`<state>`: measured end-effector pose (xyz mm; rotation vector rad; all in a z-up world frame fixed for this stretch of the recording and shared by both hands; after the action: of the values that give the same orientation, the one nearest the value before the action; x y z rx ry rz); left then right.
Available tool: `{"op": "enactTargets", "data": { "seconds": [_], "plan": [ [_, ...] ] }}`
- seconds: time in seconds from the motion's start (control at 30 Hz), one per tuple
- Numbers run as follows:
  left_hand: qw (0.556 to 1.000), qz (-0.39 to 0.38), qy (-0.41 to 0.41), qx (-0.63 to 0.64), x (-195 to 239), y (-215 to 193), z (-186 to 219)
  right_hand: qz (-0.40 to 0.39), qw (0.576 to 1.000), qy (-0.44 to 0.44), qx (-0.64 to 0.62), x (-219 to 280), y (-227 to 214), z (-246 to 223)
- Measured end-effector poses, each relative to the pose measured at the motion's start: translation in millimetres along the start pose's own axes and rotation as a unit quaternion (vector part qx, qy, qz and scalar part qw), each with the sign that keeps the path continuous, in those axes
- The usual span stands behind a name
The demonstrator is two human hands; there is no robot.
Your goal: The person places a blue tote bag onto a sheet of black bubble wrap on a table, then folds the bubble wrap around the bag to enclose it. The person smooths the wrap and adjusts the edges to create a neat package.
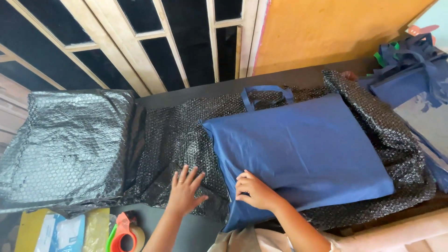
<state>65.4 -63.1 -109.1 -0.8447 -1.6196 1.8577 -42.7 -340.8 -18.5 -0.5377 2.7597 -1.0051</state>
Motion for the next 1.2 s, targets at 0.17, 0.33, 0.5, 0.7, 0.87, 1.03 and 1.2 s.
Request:
{"op": "enactTargets", "data": {
  "seconds": [0.17,0.33,0.5,0.7,0.87,1.03,1.2],
  "plan": [
    [0.956,-0.283,0.071,-0.002,12.4,40.7,10.4,0.043,0.999,0.001,-0.015,-12.9,-24.4,-11.3],
    [0.960,-0.231,0.157,0.000,65.4,73.9,23.7,0.067,0.998,-0.005,-0.007,-35.9,-15.7,-2.3],
    [0.976,-0.185,0.029,0.111,74.0,72.5,40.3,0.103,0.984,-0.026,0.144,-53.1,48.7,35.6],
    [0.983,-0.176,-0.016,0.049,58.2,102.0,43.0,0.071,0.990,0.012,0.125,-5.7,34.2,-4.4],
    [0.995,-0.103,0.004,0.017,66.2,90.7,43.5,-0.007,0.966,0.005,0.258,31.3,49.3,20.5],
    [0.973,-0.153,-0.171,0.034,88.8,47.9,50.0,0.058,0.936,-0.084,0.338,38.0,65.1,41.9],
    [0.731,-0.474,-0.443,0.211,138.1,27.7,52.5,0.079,0.939,-0.100,0.318,41.7,63.2,40.0]
  ]
}}
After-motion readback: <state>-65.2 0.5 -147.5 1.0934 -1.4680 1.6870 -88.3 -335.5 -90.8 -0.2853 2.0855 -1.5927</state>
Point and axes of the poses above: each hand's wrist, its own x-axis away from the middle knuckle, its own y-axis out of the palm, z = x × y, the point moved 2 cm from there along -x, towards the middle knuckle, and after that the axes turned 4 degrees about x, right-handed, at the moved point
